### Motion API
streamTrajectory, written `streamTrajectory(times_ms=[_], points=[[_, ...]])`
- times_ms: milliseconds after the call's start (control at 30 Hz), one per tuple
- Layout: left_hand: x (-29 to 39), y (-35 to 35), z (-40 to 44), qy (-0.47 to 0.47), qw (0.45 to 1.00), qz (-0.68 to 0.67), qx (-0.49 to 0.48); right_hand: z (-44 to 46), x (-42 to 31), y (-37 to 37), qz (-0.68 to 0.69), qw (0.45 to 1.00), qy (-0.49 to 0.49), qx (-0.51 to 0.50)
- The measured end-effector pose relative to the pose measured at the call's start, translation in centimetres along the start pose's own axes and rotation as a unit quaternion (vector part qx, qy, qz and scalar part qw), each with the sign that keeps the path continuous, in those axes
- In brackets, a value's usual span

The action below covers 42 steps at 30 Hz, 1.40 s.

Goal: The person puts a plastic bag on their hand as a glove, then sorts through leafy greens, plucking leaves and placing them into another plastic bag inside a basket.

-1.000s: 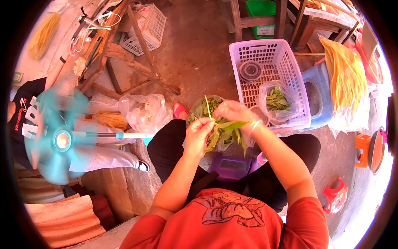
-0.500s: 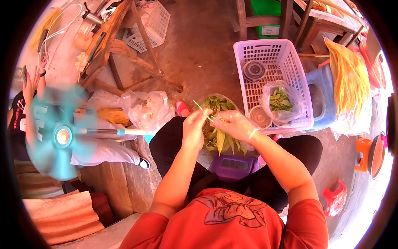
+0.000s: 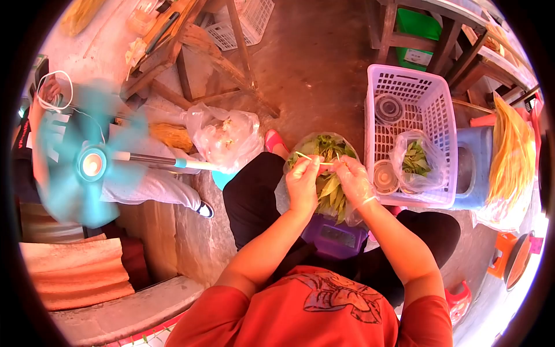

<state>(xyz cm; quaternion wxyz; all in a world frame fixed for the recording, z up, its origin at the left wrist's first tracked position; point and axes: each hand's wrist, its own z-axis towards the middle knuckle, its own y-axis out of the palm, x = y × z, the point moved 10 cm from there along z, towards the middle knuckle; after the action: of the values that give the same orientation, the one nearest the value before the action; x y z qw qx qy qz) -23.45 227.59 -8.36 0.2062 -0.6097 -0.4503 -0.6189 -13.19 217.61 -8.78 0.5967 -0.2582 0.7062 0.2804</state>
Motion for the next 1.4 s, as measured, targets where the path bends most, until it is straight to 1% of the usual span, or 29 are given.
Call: streamTrajectory(times_ms=[67,167,200,233,300,333,367,433,467,500,567,633,667,700,733,767,800,833,900,933,967,1000,1033,1067,1133,1233,1300,1367,1400], points=[[-0.2,-0.2,0.6,0.008,1.0,0.007,0.002,0.6,1.3,0.0,0.006,1.0,0.01,0.018],[0.8,-1.1,1.6,0.024,0.999,0.019,0.037,1.7,2.6,-2.2,-0.065,0.995,-0.001,0.081],[2.0,-2.0,2.5,0.035,0.997,0.039,0.052,2.6,3.5,-3.6,-0.007,0.994,0.022,0.107],[2.5,-3.6,3.9,0.04,0.996,-0.006,0.077,3.1,4.6,-5.6,-0.002,0.989,0.082,0.125],[3.8,-7.8,7.3,0.031,0.99,-0.048,0.126,4.9,5.8,-8.4,0.098,0.975,0.134,0.144],[5.1,-10.2,9.1,0.039,0.987,-0.051,0.146,5.6,4.0,-10.4,0.001,0.983,0.095,0.16],[4.7,-15.5,11.9,0.058,0.977,-0.021,0.205,5.9,2.7,-12.1,-0.019,0.978,0.111,0.173],[4.9,-22.3,17.1,0.035,0.981,0.037,0.188,6.5,2.0,-16.6,0.02,0.97,0.047,0.24],[4.1,-25.2,18.9,-0.015,0.975,0.028,0.22,6.2,2.4,-18.1,0.123,0.948,0.088,0.279],[3.2,-27.8,20.3,-0.066,0.966,0.018,0.25,6.1,3.2,-20.4,0.172,0.929,0.101,0.312],[2.0,-32.0,22.0,-0.135,0.946,0.092,0.281,5.0,2.9,-23.4,0.203,0.901,0.125,0.363],[0.9,-39.3,25.0,-0.174,0.922,0.171,0.301,4.8,3.8,-26.5,0.288,0.884,0.075,0.36],[-0.7,-41.9,26.8,-0.181,0.912,0.21,0.303,4.2,3.6,-27.9,0.278,0.882,0.076,0.372],[0.5,-37.1,25.1,-0.184,0.908,0.255,0.278,3.6,4.5,-30.9,0.252,0.874,0.065,0.41],[0.3,-35.7,26.3,-0.098,0.924,0.282,0.24,2.6,4.5,-33.7,0.118,0.888,0.046,0.443],[0.7,-32.7,26.2,0.015,0.918,0.332,0.218,1.7,4.3,-35.9,-0.02,0.888,0.037,0.459],[2.2,-28.9,25.2,0.133,0.898,0.371,0.196,0.7,4.0,-37.8,-0.159,0.862,0.034,0.48],[2.6,-23.8,22.9,0.142,0.91,0.359,0.15,0.1,3.1,-38.1,-0.292,0.827,0.042,0.478],[4.8,-12.4,16.3,0.151,0.916,0.367,0.059,-2.3,3.3,-36.6,-0.104,0.82,0.053,0.56],[4.9,-8.4,13.3,0.152,0.909,0.388,0.014,-1.9,7.1,-39.6,-0.15,0.833,0.101,0.523],[3.6,-6.5,11.3,0.173,0.925,0.336,-0.041,-1.6,11.0,-42.6,-0.198,0.842,0.145,0.481],[3.6,-3.0,8.5,0.158,0.919,0.349,-0.097,-1.9,11.8,-41.3,-0.142,0.84,0.188,0.489],[1.6,-2.1,6.8,0.121,0.921,0.346,-0.131,-2.2,12.7,-39.6,-0.084,0.834,0.23,0.494],[0.4,-0.9,5.0,0.123,0.916,0.344,-0.165,-1.4,14.5,-39.3,-0.097,0.85,0.227,0.465],[-4.6,-1.1,2.4,-0.009,0.931,0.31,-0.194,-0.5,17.1,-38.3,-0.146,0.869,0.245,0.405],[-9.7,-2.2,-0.2,-0.114,0.908,0.336,-0.221,0.1,19.0,-37.1,-0.123,0.873,0.278,0.381],[-11.8,-2.8,-1.1,-0.115,0.883,0.384,-0.243,0.6,17.7,-35.6,-0.089,0.889,0.316,0.318],[-12.7,-3.1,-1.6,-0.099,0.856,0.44,-0.251,0.6,14.3,-34.5,-0.113,0.886,0.324,0.31],[-13.0,-2.8,-1.9,-0.084,0.841,0.472,-0.249,1.1,12.6,-35.8,-0.221,0.876,0.255,0.344]])
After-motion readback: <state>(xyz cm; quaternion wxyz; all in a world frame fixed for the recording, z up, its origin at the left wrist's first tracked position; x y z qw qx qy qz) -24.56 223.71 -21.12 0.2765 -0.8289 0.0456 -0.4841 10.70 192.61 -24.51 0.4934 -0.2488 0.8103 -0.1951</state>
